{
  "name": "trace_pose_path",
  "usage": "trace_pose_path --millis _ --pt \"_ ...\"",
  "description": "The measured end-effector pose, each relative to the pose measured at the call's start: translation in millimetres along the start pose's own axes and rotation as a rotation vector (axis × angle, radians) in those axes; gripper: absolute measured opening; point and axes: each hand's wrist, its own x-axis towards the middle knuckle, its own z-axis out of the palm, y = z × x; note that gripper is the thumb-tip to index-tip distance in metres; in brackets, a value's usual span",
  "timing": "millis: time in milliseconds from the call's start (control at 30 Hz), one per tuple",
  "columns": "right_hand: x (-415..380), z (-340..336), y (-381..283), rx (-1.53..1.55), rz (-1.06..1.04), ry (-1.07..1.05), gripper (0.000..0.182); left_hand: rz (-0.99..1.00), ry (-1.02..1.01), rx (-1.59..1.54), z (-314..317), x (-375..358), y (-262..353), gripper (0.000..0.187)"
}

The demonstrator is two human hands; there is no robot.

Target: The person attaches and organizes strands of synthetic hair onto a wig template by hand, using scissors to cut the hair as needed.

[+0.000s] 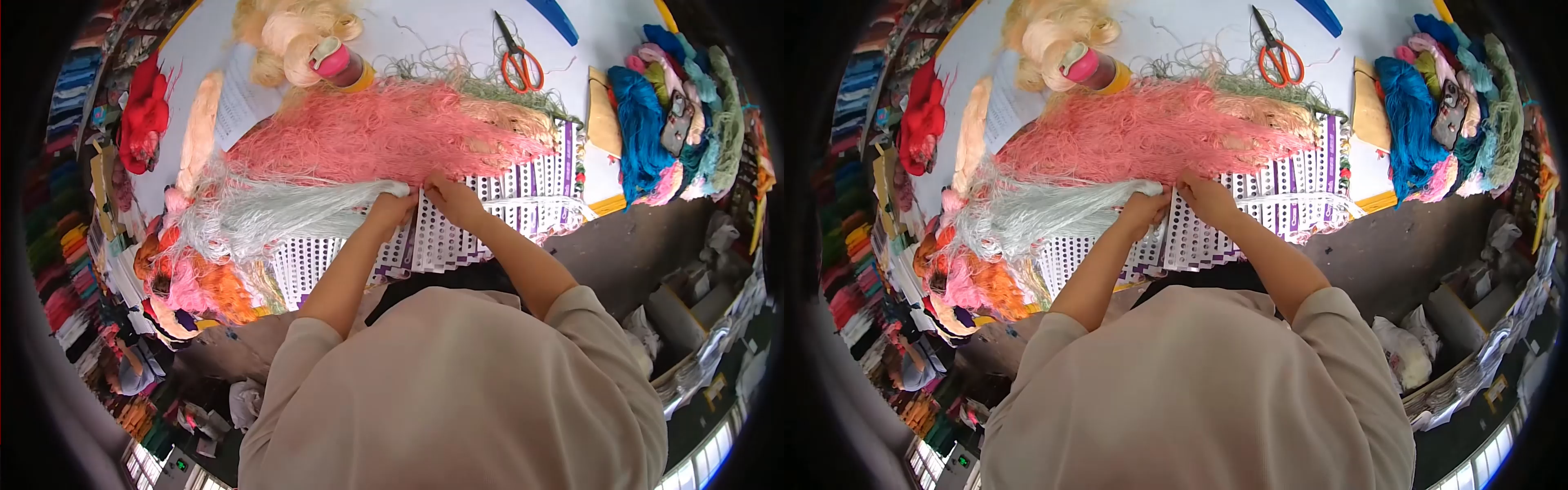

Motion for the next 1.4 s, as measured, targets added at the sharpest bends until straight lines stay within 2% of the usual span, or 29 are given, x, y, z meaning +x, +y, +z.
trace_pose_path --millis 200,333,400,433,600,667,800,867,900,933,967,1000,1033,1100,1133,1167,1200,1233,1300,1333,1400 --pt "4 7 6 0.023 0.008 0.036 0.014 -0.026 0.032 0.154 0 9 -5 0.017" --pt "3 4 2 0.025 0.091 -0.038 0.015 0.001 0.052 0.201 -4 8 -10 0.015" --pt "1 4 4 0.077 0.095 -0.04 0.015 0.134 0.26 0.212 -12 6 -7 0.016" --pt "2 3 7 0.075 0.091 -0.04 0.015 0.188 0.167 -0.028 -18 -7 0 0.016" --pt "2 7 11 0.076 0.118 -0.048 0.016 0.187 0.009 -0.225 -29 -11 -8 0.011" --pt "1 7 13 0.056 0.118 -0.037 0.016 0.026 -0.16 -0.425 -20 -20 -1 0.009" --pt "-2 -1 -1 0.064 0.142 -0.046 0.021 -0.051 -0.329 -0.456 -3 -37 21 0.016" --pt "-3 -4 -7 0.057 0.155 -0.058 0.022 -0.064 -0.178 -0.12 10 -36 24 0.017" --pt "-3 -4 -6 0.345 0.191 -0.101 0.021 -0.154 -0.064 0.337 6 -21 12 0.021" --pt "-4 -6 -5 0.633 0.223 -0.144 0.02 -0.152 -0.063 0.338 5 -9 0 0.021" --pt "-3 -6 -1 0.72 0.219 -0.209 0.024 0.003 -0.075 0.451 8 -1 -8 0.02" --pt "-3 -2 3 0.718 0.219 -0.208 0.024 0.159 -0.087 0.562 8 5 -16 0.018" --pt "-2 2 6 0.603 0.135 -0.151 0.026 0.162 -0.088 0.561 6 4 -16 0.018" --pt "-2 5 14 0.485 0.046 -0.103 0.028 0.401 0.088 0.686 -9 -1 -13 0.018" --pt "-1 4 13 0.237 0.037 -0.116 0.03 0.519 0.181 0.747 -21 -6 -11 0.018" --pt "-1 5 12 -0.009 0.025 -0.129 0.032 0.191 0.052 0.48 -38 -23 10 0.019" --pt "0 8 13 0.038 0.044 -0.105 0.035 -0.13 -0.073 0.204 -58 -44 35 0.019" --pt "0 12 14 0.002 0.042 -0.078 0.034 -0.021 -0.003 0.081 -78 -63 38 0.021" --pt "1 14 13 -0.004 0.076 -0.07 0.029 -0.019 0.129 -0.069 -123 -112 79 0.018" --pt "1 13 12 0.001 0.071 -0.068 0.029 0.052 0.192 -0.138 -159 -128 89 0.018" --pt "0 13 8 0.018 0.107 -0.089 0.027 0.253 0.118 -0.282 -226 -154 107 0.014"
